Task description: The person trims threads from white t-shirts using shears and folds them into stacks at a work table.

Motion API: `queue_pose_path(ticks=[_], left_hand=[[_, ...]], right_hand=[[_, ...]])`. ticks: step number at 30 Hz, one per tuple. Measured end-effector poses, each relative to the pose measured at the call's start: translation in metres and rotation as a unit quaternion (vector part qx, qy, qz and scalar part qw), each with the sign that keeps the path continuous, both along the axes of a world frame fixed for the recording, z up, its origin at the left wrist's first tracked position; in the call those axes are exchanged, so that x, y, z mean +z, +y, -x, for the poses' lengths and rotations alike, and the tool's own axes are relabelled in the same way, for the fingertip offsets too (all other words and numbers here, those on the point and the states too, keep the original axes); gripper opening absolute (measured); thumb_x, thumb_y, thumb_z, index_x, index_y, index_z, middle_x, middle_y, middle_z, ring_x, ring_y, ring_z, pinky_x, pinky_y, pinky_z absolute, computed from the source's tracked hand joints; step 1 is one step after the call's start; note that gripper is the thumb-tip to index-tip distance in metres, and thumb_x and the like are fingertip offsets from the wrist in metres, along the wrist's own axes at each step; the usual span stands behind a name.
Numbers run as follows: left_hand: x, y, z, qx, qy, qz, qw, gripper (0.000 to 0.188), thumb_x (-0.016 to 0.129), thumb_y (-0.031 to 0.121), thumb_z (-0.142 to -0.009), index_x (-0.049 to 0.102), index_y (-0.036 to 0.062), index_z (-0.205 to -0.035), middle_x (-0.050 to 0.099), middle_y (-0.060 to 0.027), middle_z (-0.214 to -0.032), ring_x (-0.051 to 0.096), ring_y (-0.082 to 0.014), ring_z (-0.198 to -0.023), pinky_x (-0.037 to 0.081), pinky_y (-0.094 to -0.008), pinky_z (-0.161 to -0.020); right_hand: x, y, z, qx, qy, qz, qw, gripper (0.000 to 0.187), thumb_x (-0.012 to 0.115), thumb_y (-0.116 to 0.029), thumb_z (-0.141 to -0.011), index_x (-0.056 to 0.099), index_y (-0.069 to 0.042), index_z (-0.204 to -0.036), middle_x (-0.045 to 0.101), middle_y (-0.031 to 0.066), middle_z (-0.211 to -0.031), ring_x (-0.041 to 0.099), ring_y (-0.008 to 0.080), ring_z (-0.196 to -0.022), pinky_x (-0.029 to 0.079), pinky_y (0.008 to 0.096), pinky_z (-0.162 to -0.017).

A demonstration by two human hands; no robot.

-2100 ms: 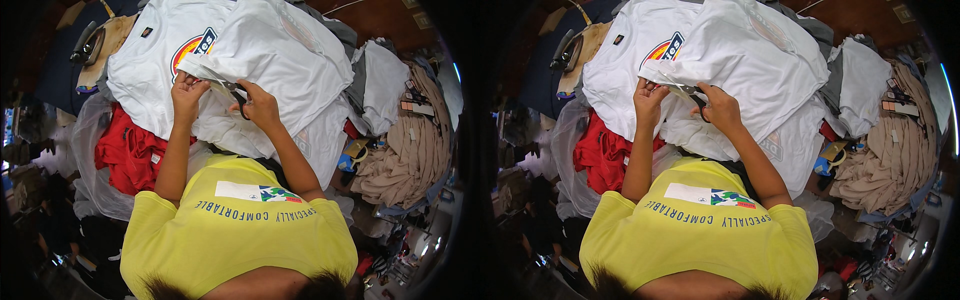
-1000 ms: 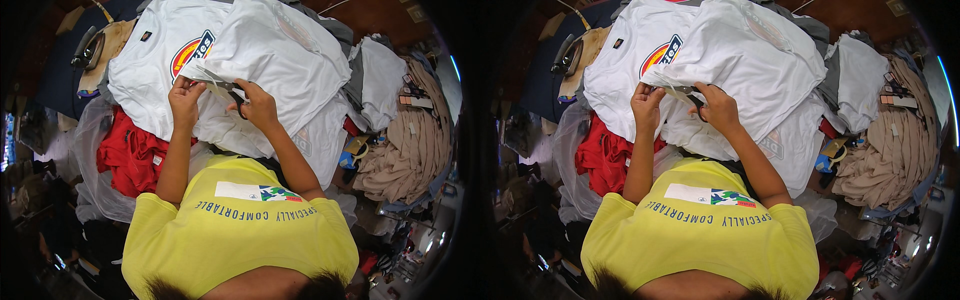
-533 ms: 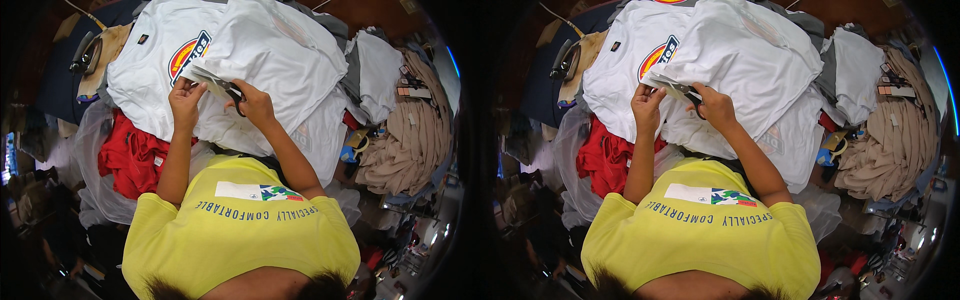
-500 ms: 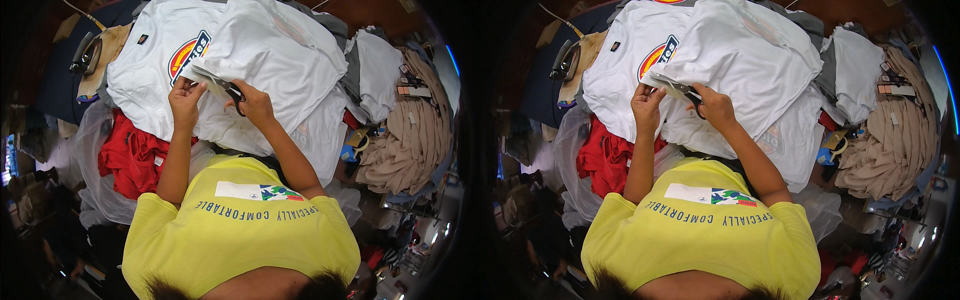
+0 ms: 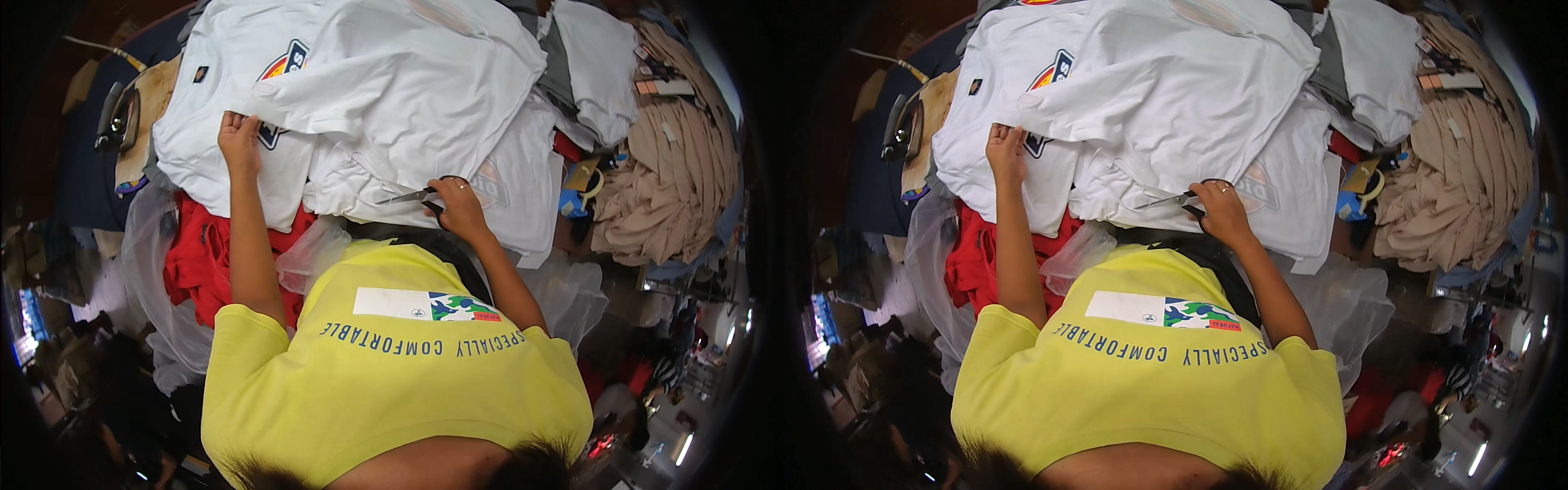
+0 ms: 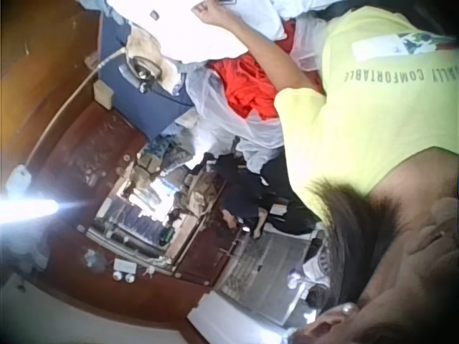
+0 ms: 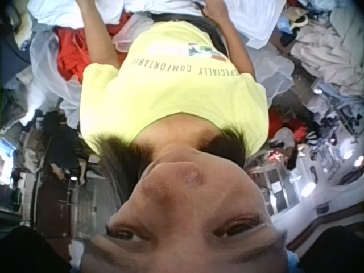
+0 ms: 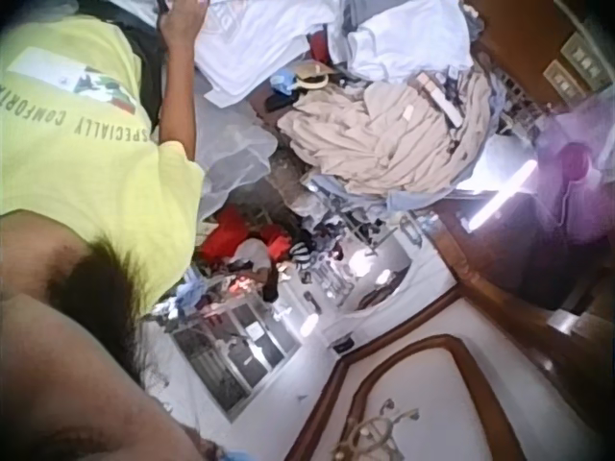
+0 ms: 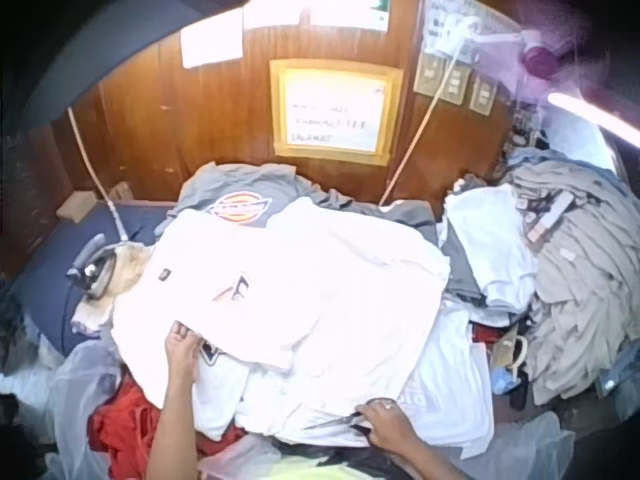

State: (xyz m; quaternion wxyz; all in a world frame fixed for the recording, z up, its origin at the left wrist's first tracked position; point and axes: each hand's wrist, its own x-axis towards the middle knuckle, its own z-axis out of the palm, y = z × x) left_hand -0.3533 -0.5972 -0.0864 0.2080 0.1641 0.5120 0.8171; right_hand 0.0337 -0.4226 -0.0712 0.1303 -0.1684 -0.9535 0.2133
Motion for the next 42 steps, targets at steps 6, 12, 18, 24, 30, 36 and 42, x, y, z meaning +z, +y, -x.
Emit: queue_pose_path(ticks=[6, 12, 18, 24, 30, 36, 42], left_hand=[[0.006, 0.014, 0.01, -0.015, 0.071, 0.045, 0.996, 0.053, 0.048, -0.01, -0.074, 0.04, -0.0014, -0.126, 0.055, -0.0109, -0.115, 0.056, -0.0171, -0.101, 0.044, -0.025, -0.082], [0.033, -0.001, -0.018, 0.041, 0.652, 0.458, 0.603, 0.04, 0.061, 0.009, -0.076, 0.052, 0.0106, -0.115, 0.057, -0.0088, -0.107, 0.051, -0.0195, -0.108, 0.02, -0.052, -0.1], [0.071, 0.014, -0.049, -0.155, 0.625, 0.407, 0.648, 0.018, 0.063, 0.025, -0.08, 0.062, 0.0079, -0.077, 0.059, -0.0039, -0.07, 0.055, -0.0201, -0.072, 0.03, -0.0415, -0.087], [0.032, 0.054, -0.062, -0.206, 0.578, 0.472, 0.633, 0.025, 0.069, 0.023, -0.073, 0.061, 0.0075, -0.092, 0.062, -0.0061, -0.081, 0.059, -0.023, -0.076, 0.036, -0.0427, -0.082], [0.014, 0.07, -0.131, -0.114, 0.445, 0.346, 0.818, 0.024, 0.067, 0.024, -0.077, 0.061, 0.0049, -0.089, 0.063, -0.0076, -0.077, 0.061, -0.0205, -0.07, 0.045, -0.0315, -0.063], [-0.01, 0.124, -0.244, -0.186, 0.458, 0.416, 0.763, 0.025, 0.062, 0.029, -0.08, 0.062, 0.0037, -0.081, 0.062, -0.012, -0.071, 0.06, -0.0272, -0.067, 0.046, -0.0368, -0.061], [-0.018, 0.104, -0.243, -0.298, 0.522, 0.357, 0.715, 0.018, 0.058, 0.022, -0.078, 0.06, 0.0044, -0.076, 0.062, -0.0133, -0.073, 0.058, -0.0321, -0.067, 0.045, -0.0408, -0.061]], right_hand=[[-0.012, 0.003, -0.035, -0.114, 0.009, 0.115, 0.987, 0.035, 0.059, 0.001, -0.07, 0.053, -0.006, -0.104, 0.059, 0.0143, -0.089, 0.058, 0.0299, -0.083, 0.045, 0.038, -0.074], [0.059, 0.047, -0.187, -0.308, 0.038, 0.316, 0.897, 0.04, 0.065, 0.002, -0.069, 0.053, -0.006, -0.106, 0.056, 0.0011, -0.081, 0.053, 0.0106, -0.074, 0.044, 0.0239, -0.071], [0.101, 0.088, -0.243, -0.346, 0.127, 0.413, 0.833, 0.044, 0.069, -0.002, -0.067, 0.051, -0.005, -0.106, 0.053, -0.001, -0.078, 0.05, 0.0058, -0.065, 0.039, 0.0173, -0.055], [0.024, 0.126, -0.203, -0.456, 0.203, 0.187, 0.846, 0.042, 0.072, -0.009, -0.074, 0.05, 0.001, -0.109, 0.061, 0.0049, -0.083, 0.058, 0.0131, -0.072, 0.045, 0.0237, -0.071], [0.012, 0.088, -0.137, -0.354, 0.183, 0.14, 0.906, 0.043, 0.073, -0.006, -0.071, 0.052, -0.003, -0.108, 0.064, 0.0067, -0.083, 0.06, 0.0137, -0.075, 0.047, 0.0262, -0.069], [-0.046, 0.103, -0.1, -0.376, 0.225, 0.221, 0.871, 0.039, 0.071, -0.003, -0.07, 0.053, -0.002, -0.105, 0.064, 0.0044, -0.082, 0.059, 0.0109, -0.074, 0.046, 0.0229, -0.068], [-0.06, 0.111, -0.109, -0.334, 0.266, 0.31, 0.849, 0.044, 0.066, 0.0, -0.074, 0.046, 0.001, -0.112, 0.062, 0.0078, -0.09, 0.059, 0.0125, -0.076, 0.046, 0.0218, -0.066]])
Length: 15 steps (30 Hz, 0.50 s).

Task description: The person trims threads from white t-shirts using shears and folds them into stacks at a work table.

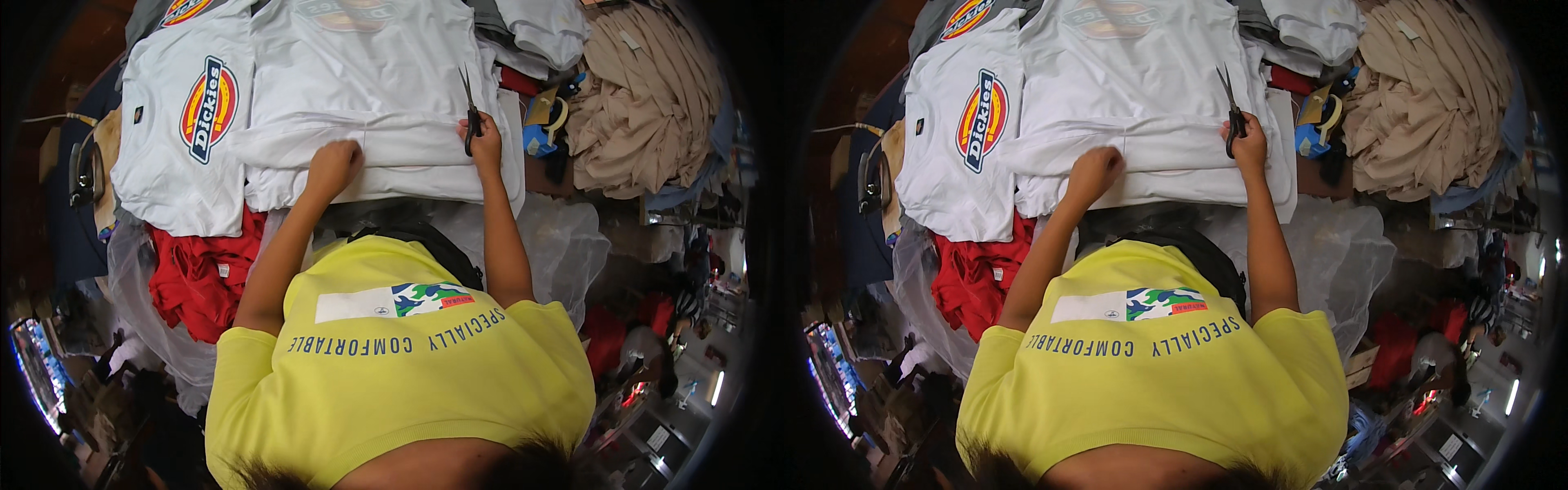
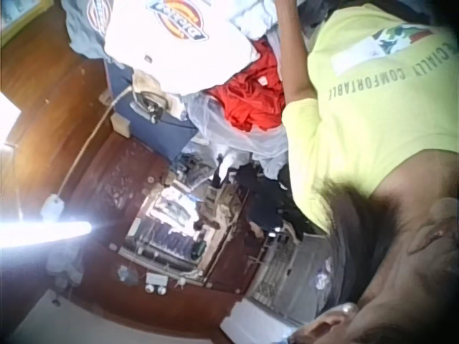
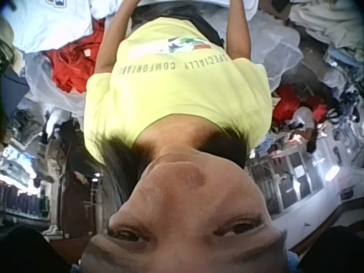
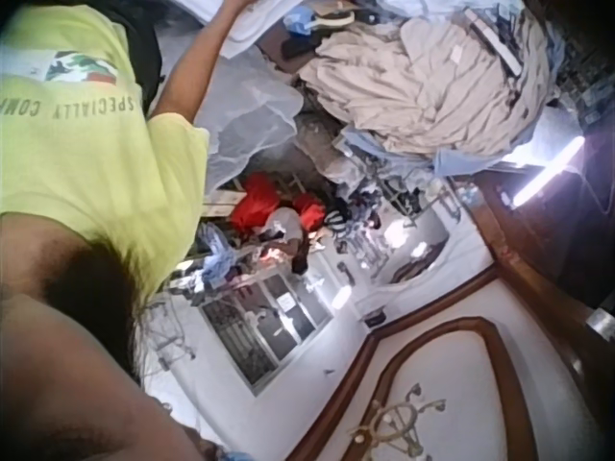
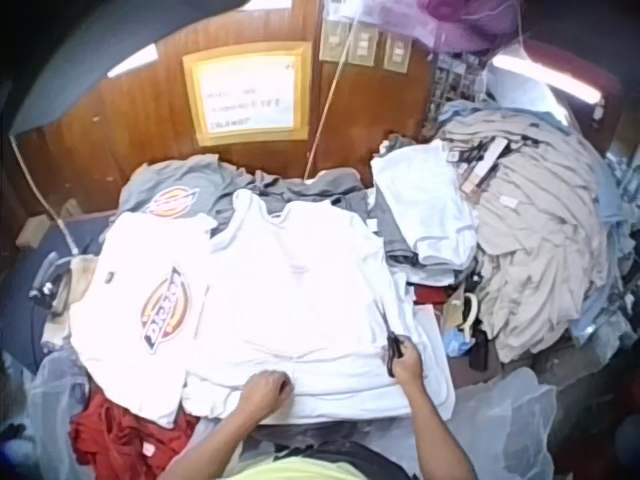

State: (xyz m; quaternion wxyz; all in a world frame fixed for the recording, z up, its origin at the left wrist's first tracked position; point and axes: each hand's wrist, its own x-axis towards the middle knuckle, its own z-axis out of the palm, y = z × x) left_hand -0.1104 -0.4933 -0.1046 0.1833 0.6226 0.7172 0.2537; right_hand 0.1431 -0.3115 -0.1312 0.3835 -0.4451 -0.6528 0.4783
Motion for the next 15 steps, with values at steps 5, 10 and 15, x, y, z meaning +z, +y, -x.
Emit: queue_pose_path(ticks=[5, 10, 15], left_hand=[[-0.009, -0.096, 0.026, -0.267, 0.011, 0.379, 0.886, 0.021, 0.063, 0.023, -0.066, 0.069, 0.006, -0.078, 0.065, -0.0173, -0.079, 0.063, -0.0315, -0.07, 0.049, -0.0408, -0.064], [-0.029, -0.163, 0.056, -0.263, 0.157, 0.446, 0.841, 0.019, 0.067, 0.018, -0.064, 0.067, 0.0051, -0.077, 0.065, -0.0162, -0.077, 0.063, -0.0319, -0.07, 0.049, -0.0408, -0.063], [0.063, -0.06, 0.017, -0.079, -0.063, 0.124, 0.987, 0.031, 0.063, 0.008, -0.072, 0.057, 0.005, -0.103, 0.062, -0.0132, -0.083, 0.06, -0.0301, -0.076, 0.047, -0.0385, -0.07]], right_hand=[[0.035, -0.001, -0.036, 0.001, 0.155, 0.111, 0.982, 0.059, 0.06, 0.003, -0.076, 0.033, -0.002, -0.128, 0.059, 0.012, -0.102, 0.059, 0.0129, -0.082, 0.045, 0.0205, -0.054], [0.045, 0.004, -0.091, -0.068, -0.016, 0.023, 0.997, 0.056, 0.055, 0.004, -0.077, 0.035, -0.005, -0.129, 0.059, 0.0074, -0.096, 0.055, 0.0095, -0.079, 0.046, 0.0233, -0.061], [0.022, 0.004, -0.133, -0.165, -0.22, -0.052, 0.96, 0.052, 0.056, -0.002, -0.078, 0.042, -0.015, -0.127, 0.063, 0.0178, -0.088, 0.063, 0.028, -0.082, 0.047, 0.0358, -0.071]])
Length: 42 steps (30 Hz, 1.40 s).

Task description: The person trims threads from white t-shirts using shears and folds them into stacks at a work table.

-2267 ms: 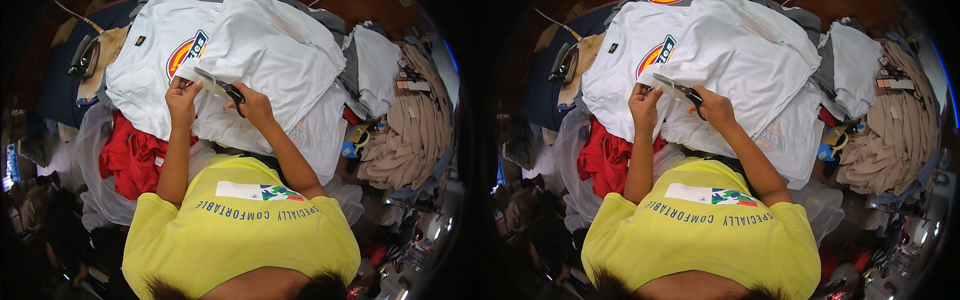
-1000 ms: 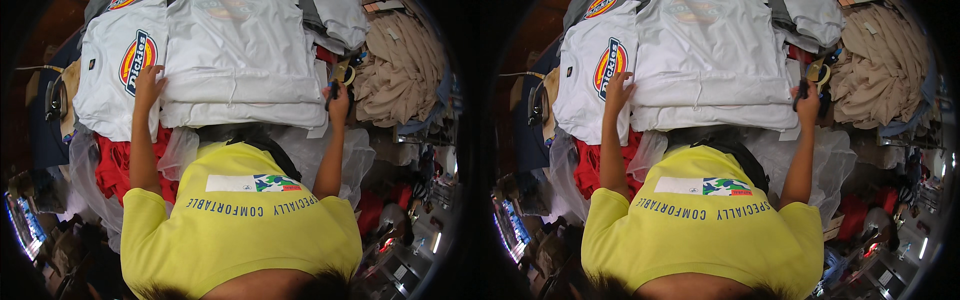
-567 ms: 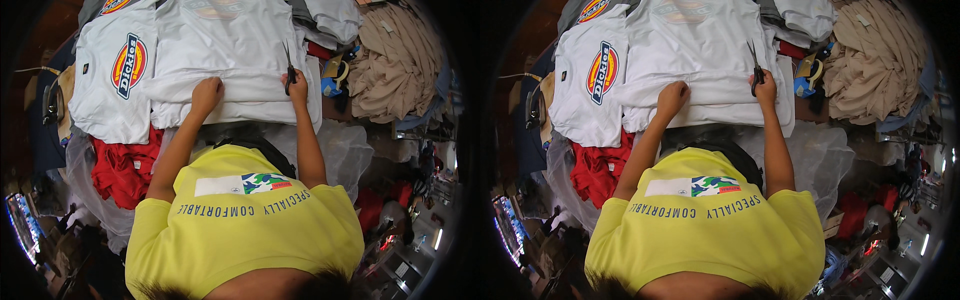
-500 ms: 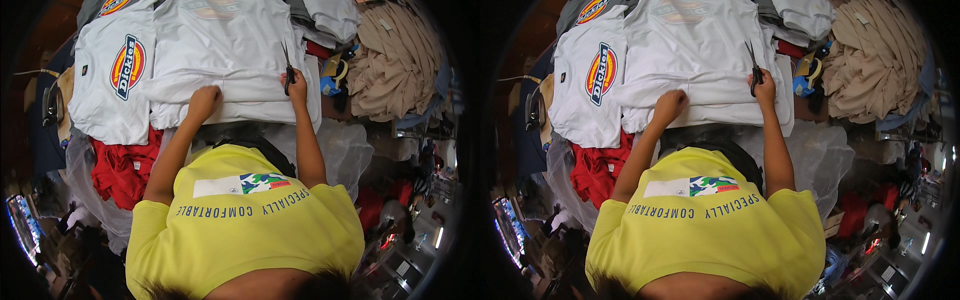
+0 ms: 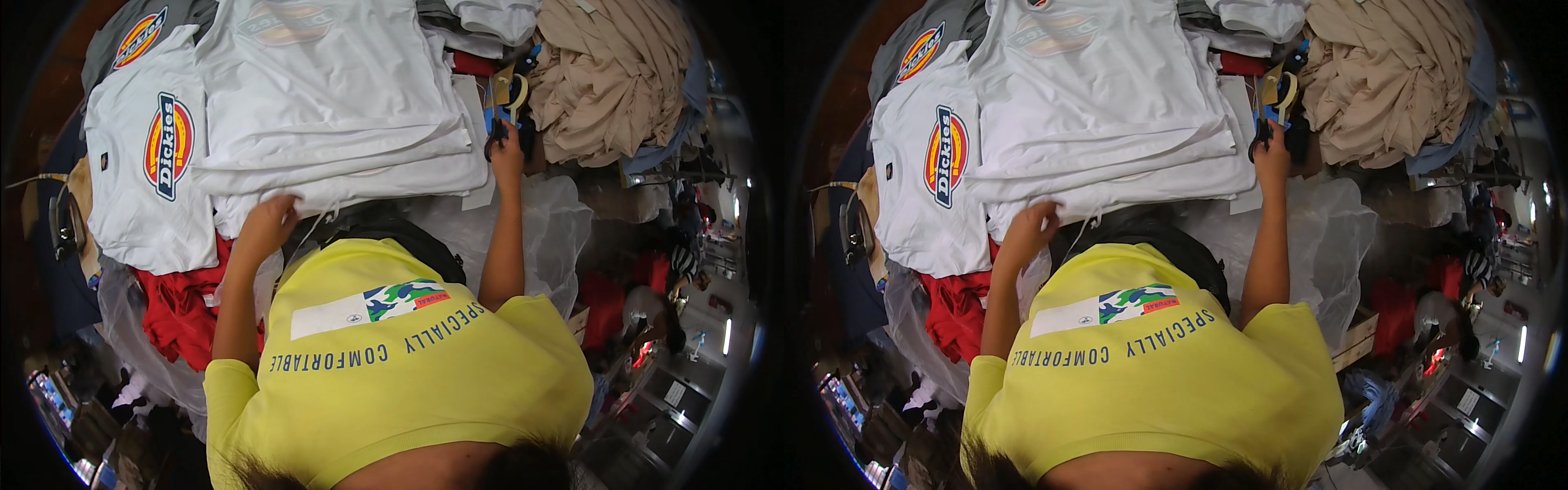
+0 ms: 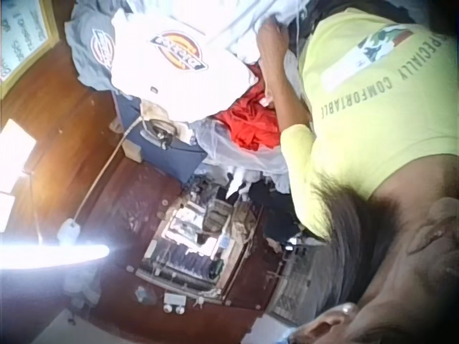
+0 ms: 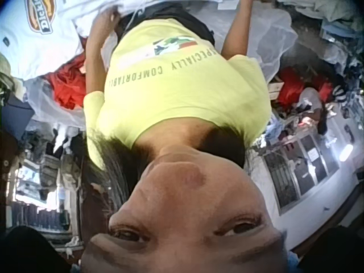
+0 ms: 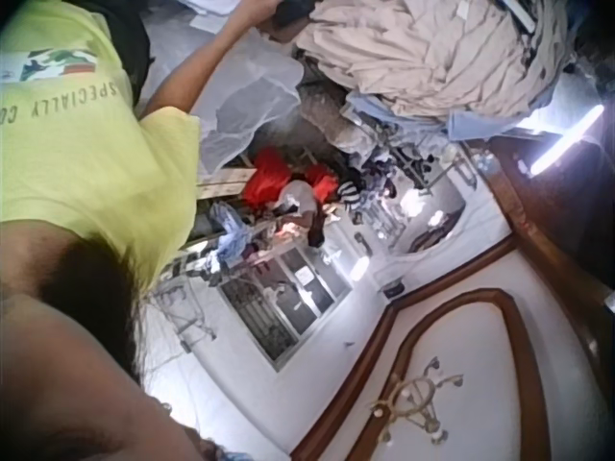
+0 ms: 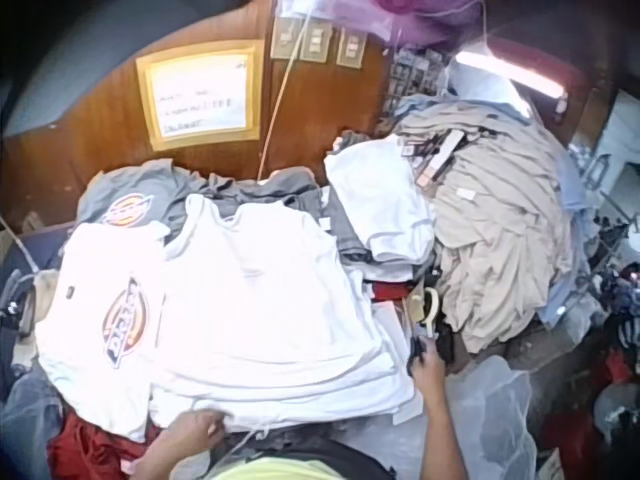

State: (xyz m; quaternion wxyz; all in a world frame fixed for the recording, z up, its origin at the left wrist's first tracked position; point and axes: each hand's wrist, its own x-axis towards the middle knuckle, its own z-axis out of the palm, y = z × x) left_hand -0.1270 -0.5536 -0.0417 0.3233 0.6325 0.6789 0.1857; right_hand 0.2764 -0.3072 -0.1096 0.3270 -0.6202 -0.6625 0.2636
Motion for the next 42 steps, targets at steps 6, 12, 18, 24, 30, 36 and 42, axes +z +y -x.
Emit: queue_pose_path(ticks=[6, 12, 18, 24, 30, 36, 42], left_hand=[[-0.016, 0.07, -0.016, 0.018, 0.19, -0.226, 0.955, 0.034, 0.062, 0.007, -0.074, 0.054, 0.005, -0.107, 0.056, -0.0144, -0.102, 0.055, -0.032, -0.09, 0.044, -0.0364, -0.076], [-0.026, 0.08, -0.007, -0.142, 0.011, 0.112, 0.983, 0.049, 0.065, 0.012, -0.072, 0.05, 0.0112, -0.118, 0.055, -0.0151, -0.11, 0.054, -0.0325, -0.098, 0.044, -0.0368, -0.081], [-0.04, 0.095, -0.002, 0.056, 0.313, -0.202, 0.927, 0.031, 0.066, 0.017, -0.072, 0.055, 0.0099, -0.1, 0.055, -0.0102, -0.109, 0.05, -0.0268, -0.106, 0.036, -0.0476, -0.091], [0.11, 0.036, -0.034, -0.081, -0.059, -0.085, 0.991, 0.028, 0.066, 0.015, -0.072, 0.051, 0.0032, -0.092, 0.056, -0.0136, -0.063, 0.058, -0.0314, -0.062, 0.045, -0.0395, -0.062], [0.142, -0.01, -0.012, 0.123, -0.017, -0.236, 0.964, 0.021, 0.066, 0.005, -0.074, 0.057, 0.0014, -0.093, 0.059, -0.0104, -0.092, 0.056, -0.0202, -0.087, 0.044, -0.0317, -0.077], [0.056, 0.078, -0.074, -0.004, -0.062, -0.158, 0.986, 0.022, 0.057, 0.011, -0.077, 0.06, 0.0017, -0.096, 0.062, -0.0195, -0.08, 0.056, -0.0405, -0.078, 0.045, -0.042, -0.074], [0.047, 0.083, -0.046, 0.073, -0.008, -0.517, 0.853, 0.03, 0.059, 0.013, -0.077, 0.061, 0.0017, -0.104, 0.059, -0.0203, -0.102, 0.055, -0.0379, -0.092, 0.042, -0.0409, -0.083]], right_hand=[[0.027, -0.015, 0.037, -0.019, -0.38, 0.095, 0.92, 0.031, 0.053, -0.011, -0.081, 0.052, -0.012, -0.111, 0.063, 0.0198, -0.09, 0.06, 0.0379, -0.086, 0.047, 0.0463, -0.075], [0.077, -0.019, 0.067, 0.106, -0.202, -0.022, 0.973, 0.016, 0.051, -0.008, -0.083, 0.06, -0.004, -0.096, 0.064, 0.0152, -0.09, 0.061, 0.0287, -0.082, 0.047, 0.0364, -0.072], [0.072, -0.064, 0.178, 0.476, 0.131, 0.207, 0.845, 0.021, 0.05, 0.001, -0.082, 0.06, 0.001, -0.101, 0.063, 0.0075, -0.094, 0.058, 0.0135, -0.088, 0.045, 0.0272, -0.081], [0.06, -0.079, 0.234, 0.515, -0.04, 0.175, 0.838, 0.033, 0.053, -0.006, -0.078, 0.052, -0.001, -0.111, 0.058, 0.0176, -0.106, 0.054, 0.0279, -0.103, 0.04, 0.0333, -0.091], [0.126, -0.065, 0.21, 0.413, 0.194, 0.032, 0.889, 0.042, 0.057, -0.007, -0.076, 0.044, 0.0, -0.116, 0.05, 0.019, -0.113, 0.048, 0.0294, -0.108, 0.036, 0.0341, -0.094], [0.147, -0.072, 0.235, 0.365, 0.145, -0.138, 0.909, 0.053, 0.06, -0.008, -0.074, 0.037, 0.0, -0.121, 0.042, 0.0203, -0.119, 0.041, 0.0309, -0.113, 0.032, 0.035, -0.097], [0.174, -0.061, 0.243, 0.291, 0.159, -0.277, 0.902, 0.065, 0.064, -0.009, -0.072, 0.029, 0.001, -0.126, 0.035, 0.0216, -0.126, 0.034, 0.0323, -0.119, 0.027, 0.0358, -0.1]])
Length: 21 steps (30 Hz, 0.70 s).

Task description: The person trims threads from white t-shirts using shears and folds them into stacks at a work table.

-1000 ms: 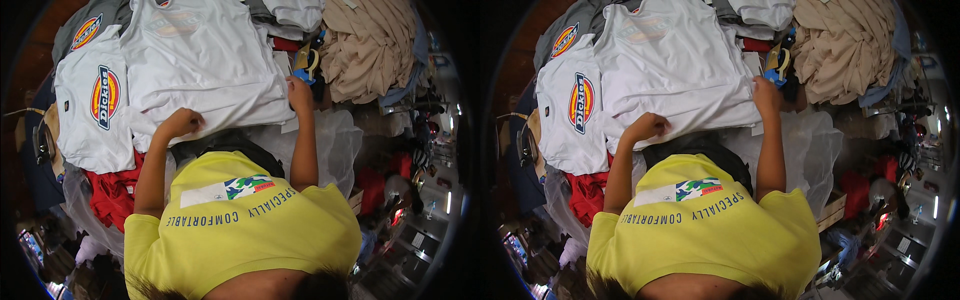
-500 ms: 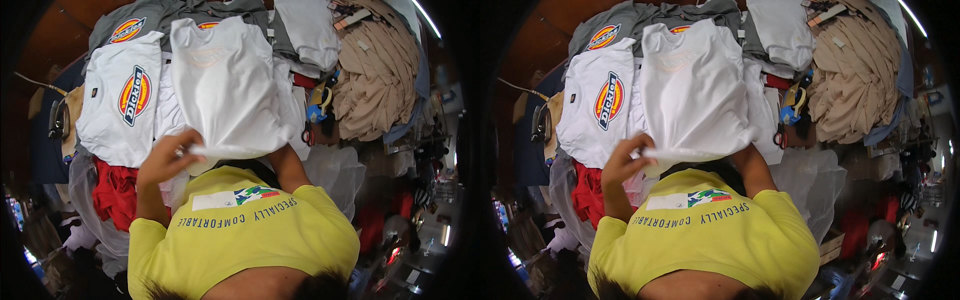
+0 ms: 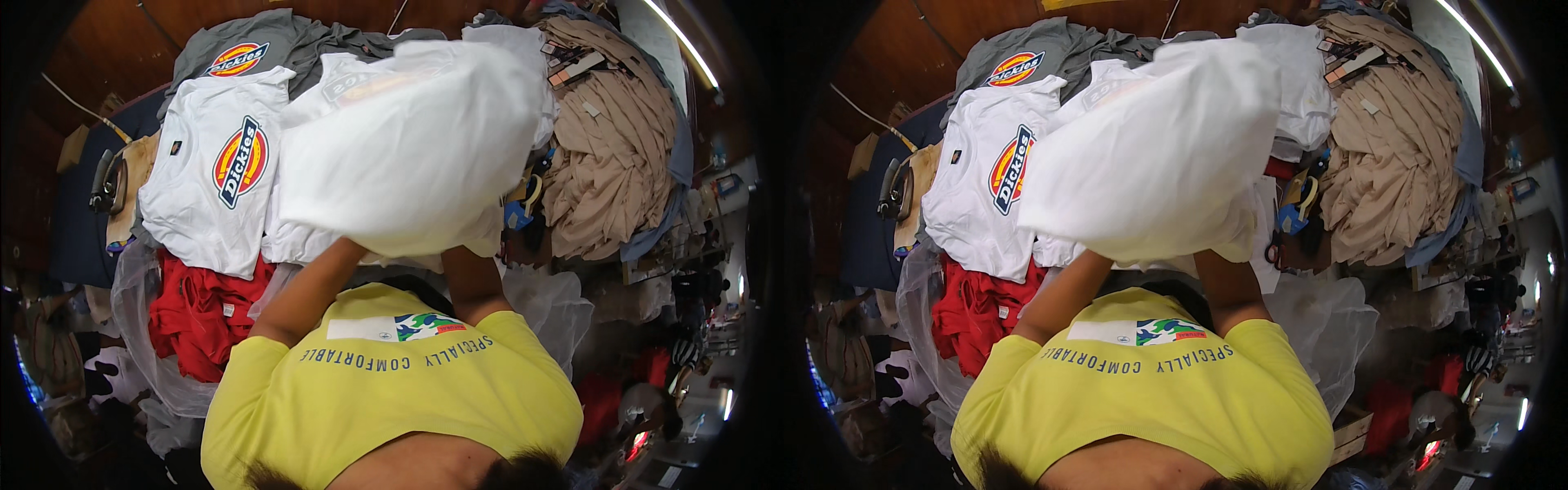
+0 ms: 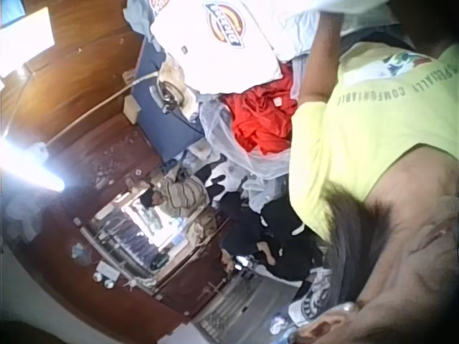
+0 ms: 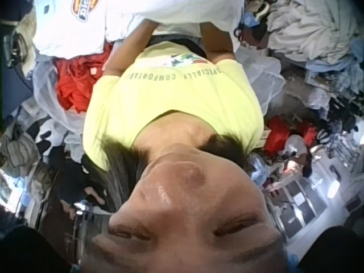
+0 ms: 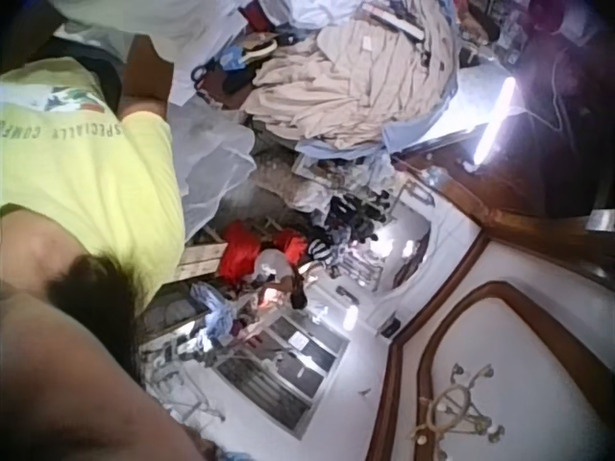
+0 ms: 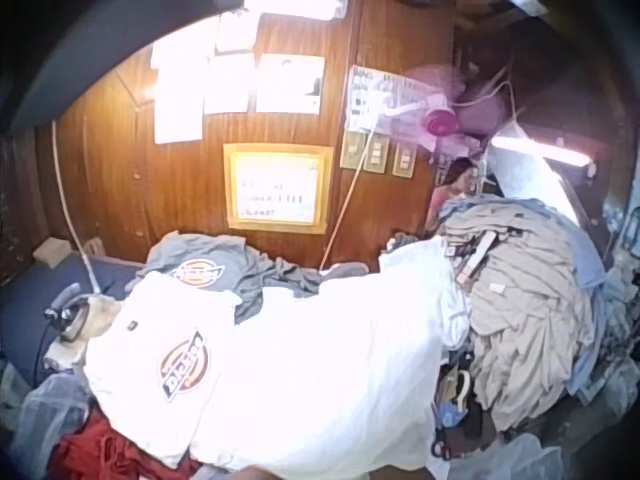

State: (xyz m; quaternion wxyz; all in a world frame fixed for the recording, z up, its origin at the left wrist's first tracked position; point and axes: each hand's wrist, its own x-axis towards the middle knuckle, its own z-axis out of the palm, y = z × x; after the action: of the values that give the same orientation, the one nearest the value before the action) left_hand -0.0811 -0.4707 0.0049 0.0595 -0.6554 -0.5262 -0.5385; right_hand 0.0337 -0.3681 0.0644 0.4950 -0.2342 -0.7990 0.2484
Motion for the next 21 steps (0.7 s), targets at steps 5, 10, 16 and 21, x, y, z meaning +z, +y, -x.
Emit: queue_pose_path(ticks=[5, 10, 16, 21], left_hand=[[0.029, 0.019, 0.083, 0.048, -0.277, 0.103, 0.954, 0.031, 0.06, 0.014, -0.077, 0.06, 0.0015, -0.106, 0.059, -0.0189, -0.101, 0.056, -0.0354, -0.092, 0.043, -0.0399, -0.082], [0.017, -0.002, 0.073, 0.006, -0.374, 0.041, 0.926, 0.033, 0.062, 0.015, -0.076, 0.059, 0.0014, -0.107, 0.06, -0.0174, -0.101, 0.057, -0.033, -0.091, 0.043, -0.0388, -0.082], [-0.04, 0.006, 0.077, -0.013, -0.43, 0.225, 0.874, 0.036, 0.063, 0.015, -0.076, 0.058, 0.0012, -0.108, 0.061, -0.0156, -0.099, 0.057, -0.03, -0.091, 0.044, -0.0375, -0.081], [0.054, -0.02, 0.109, -0.032, -0.314, 0.141, 0.938, 0.038, 0.065, 0.016, -0.076, 0.057, 0.0011, -0.11, 0.062, -0.0142, -0.099, 0.058, -0.0276, -0.091, 0.045, -0.0364, -0.081]], right_hand=[[0.014, 0.015, -0.018, -0.086, 0.052, -0.075, 0.992, 0.076, 0.067, -0.01, -0.07, 0.022, 0.001, -0.13, 0.028, 0.0228, -0.131, 0.029, 0.0336, -0.123, 0.024, 0.0365, -0.103], [0.031, 0.003, -0.021, -0.165, 0.201, -0.253, 0.932, 0.086, 0.07, -0.011, -0.068, 0.016, 0.002, -0.134, 0.022, 0.0239, -0.136, 0.023, 0.0348, -0.127, 0.02, 0.0372, -0.106], [-0.054, 0.01, -0.024, -0.088, -0.065, 0.022, 0.994, 0.099, 0.073, -0.012, -0.066, 0.008, 0.002, -0.139, 0.014, 0.0252, -0.143, 0.017, 0.0362, -0.133, 0.016, 0.0381, -0.109], [0.033, -0.003, -0.029, -0.156, 0.256, -0.25, 0.921, 0.1, 0.074, -0.013, -0.069, 0.005, -0.005, -0.141, 0.019, 0.019, -0.143, 0.026, 0.027, -0.13, 0.021, 0.0339, -0.107]])
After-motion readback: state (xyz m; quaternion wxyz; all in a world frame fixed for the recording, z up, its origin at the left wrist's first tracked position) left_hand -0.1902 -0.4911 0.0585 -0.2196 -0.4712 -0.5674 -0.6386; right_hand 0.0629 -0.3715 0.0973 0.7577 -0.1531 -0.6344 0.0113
